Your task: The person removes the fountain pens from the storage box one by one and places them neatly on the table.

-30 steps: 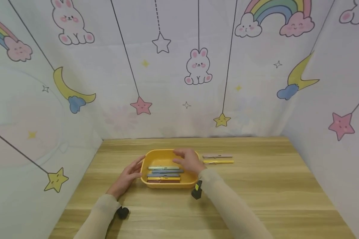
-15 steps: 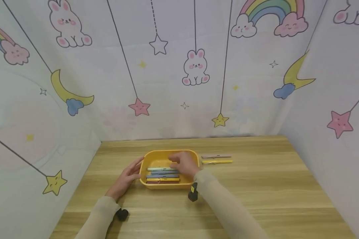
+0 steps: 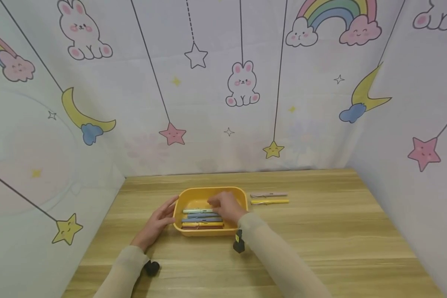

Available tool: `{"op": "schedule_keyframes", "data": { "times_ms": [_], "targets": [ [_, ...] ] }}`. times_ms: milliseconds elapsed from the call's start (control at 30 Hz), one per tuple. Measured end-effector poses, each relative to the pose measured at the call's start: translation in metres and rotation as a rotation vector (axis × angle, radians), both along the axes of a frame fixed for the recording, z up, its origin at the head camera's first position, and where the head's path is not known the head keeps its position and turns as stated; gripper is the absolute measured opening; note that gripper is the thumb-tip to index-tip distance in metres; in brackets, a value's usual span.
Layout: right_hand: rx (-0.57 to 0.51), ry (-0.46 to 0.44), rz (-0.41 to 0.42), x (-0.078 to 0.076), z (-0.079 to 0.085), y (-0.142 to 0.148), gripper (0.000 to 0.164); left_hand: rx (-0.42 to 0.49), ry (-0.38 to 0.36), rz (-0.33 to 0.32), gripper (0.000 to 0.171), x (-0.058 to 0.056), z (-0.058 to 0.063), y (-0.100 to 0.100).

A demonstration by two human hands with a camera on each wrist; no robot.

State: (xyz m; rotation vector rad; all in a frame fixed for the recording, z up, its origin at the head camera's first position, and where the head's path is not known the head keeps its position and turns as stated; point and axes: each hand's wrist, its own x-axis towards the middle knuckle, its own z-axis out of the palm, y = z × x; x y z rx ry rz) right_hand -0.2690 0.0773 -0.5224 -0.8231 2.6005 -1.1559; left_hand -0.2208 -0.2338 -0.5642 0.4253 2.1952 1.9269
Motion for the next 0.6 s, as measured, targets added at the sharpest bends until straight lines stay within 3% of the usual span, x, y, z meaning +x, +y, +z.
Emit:
{"op": "schedule_keyframes", "data": {
  "times_ms": [400,600],
  "targets": [
    [0.009,-0.029,-0.02,-0.0017,-0.0038,-0.0022,0.035,0.003,-0.015,0.001,0.074,0.0024,0.0026,0.0],
    [0.057,-0.002,-0.014,-0.0001,-0.0026,-0.0033,0.038,0.019,-0.027,-0.008,0.075,0.0024,0.0038,0.0006]
  ]
}}
